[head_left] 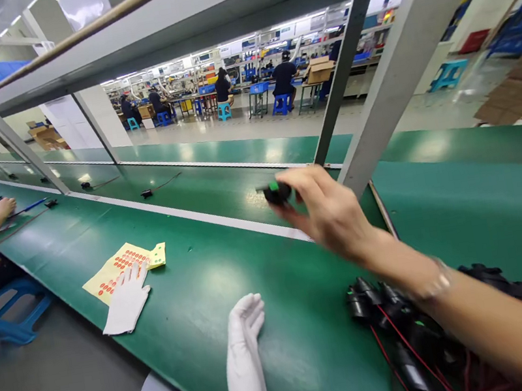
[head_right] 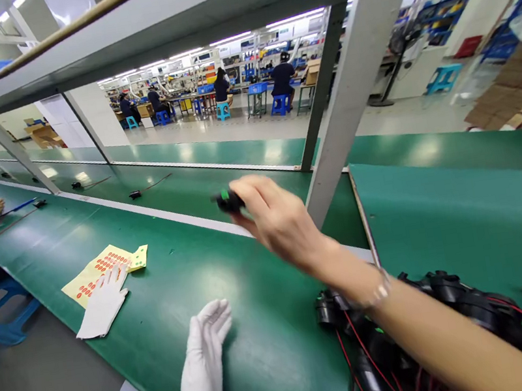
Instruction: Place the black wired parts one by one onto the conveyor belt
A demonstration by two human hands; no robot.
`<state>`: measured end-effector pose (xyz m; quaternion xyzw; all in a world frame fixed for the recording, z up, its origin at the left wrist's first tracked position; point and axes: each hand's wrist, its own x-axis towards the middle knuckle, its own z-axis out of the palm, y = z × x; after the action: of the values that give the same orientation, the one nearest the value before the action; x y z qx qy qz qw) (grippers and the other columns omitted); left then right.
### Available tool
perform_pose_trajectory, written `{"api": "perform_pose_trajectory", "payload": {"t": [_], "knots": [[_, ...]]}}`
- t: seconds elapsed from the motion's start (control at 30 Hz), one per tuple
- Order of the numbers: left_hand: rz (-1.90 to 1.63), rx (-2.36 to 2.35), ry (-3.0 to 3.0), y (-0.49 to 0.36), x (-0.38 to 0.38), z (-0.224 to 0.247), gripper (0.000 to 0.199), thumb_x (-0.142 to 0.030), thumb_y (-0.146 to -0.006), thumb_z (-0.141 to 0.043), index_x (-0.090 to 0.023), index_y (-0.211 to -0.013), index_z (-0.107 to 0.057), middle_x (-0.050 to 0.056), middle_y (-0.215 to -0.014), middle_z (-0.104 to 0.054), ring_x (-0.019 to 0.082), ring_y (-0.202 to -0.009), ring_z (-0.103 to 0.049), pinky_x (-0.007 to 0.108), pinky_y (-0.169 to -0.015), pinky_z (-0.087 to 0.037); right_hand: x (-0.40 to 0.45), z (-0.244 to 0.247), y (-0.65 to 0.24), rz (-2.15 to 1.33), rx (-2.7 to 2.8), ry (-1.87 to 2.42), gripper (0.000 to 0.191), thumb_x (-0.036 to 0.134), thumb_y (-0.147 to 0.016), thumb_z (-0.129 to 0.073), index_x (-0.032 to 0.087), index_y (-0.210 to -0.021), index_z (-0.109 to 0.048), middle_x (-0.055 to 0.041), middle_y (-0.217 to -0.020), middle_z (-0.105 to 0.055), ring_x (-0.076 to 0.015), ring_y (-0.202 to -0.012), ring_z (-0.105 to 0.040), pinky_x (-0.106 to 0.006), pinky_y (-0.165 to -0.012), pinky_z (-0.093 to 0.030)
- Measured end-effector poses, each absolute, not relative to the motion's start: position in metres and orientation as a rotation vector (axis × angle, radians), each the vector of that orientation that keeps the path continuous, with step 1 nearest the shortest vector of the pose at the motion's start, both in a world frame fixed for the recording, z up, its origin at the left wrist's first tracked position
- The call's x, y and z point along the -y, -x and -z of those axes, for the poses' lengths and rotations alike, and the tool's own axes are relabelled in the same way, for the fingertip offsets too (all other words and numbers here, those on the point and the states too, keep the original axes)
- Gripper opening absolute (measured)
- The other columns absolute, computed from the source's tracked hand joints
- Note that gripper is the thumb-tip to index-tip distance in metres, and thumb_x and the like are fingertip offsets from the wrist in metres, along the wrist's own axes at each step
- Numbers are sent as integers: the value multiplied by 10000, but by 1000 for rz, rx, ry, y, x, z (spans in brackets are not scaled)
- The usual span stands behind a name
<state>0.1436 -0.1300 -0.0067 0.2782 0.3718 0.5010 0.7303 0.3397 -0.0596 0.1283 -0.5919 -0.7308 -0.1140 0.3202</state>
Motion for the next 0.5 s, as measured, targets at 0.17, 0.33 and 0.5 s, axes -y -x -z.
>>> {"api": "perform_pose_trajectory", "payload": {"t": [0.17,0.33,0.5], "knots": [[-1164,-929,-626,-126,120,20,552,-682,-835,-612,-169,-965,-769,127,-1030,-783,288,-1017,-713,480,-1038,-473,-50,-120,-363,384,2054,1814,260,247,-1006,-588,142,-1242,-612,-113,-1268,-632,-256,-1117,-640,-463,-926,-552],[-1108,-985,-607,-116,126,39,609,-755,-716,-679,-187,-893,-808,143,-994,-804,334,-983,-728,498,-965,-525,-79,-66,-369,275,2219,2040,288,270,-1008,-603,143,-1266,-603,-101,-1266,-637,-190,-1005,-680,-404,-875,-571],[-1065,-1007,-655,-117,123,39,614,-765,-724,-659,-191,-893,-800,128,-987,-808,329,-970,-730,491,-944,-547,-63,-66,-379,205,2360,2121,299,301,-1008,-596,138,-1259,-611,-95,-1248,-643,-210,-1021,-680,-408,-875,-576]]}}
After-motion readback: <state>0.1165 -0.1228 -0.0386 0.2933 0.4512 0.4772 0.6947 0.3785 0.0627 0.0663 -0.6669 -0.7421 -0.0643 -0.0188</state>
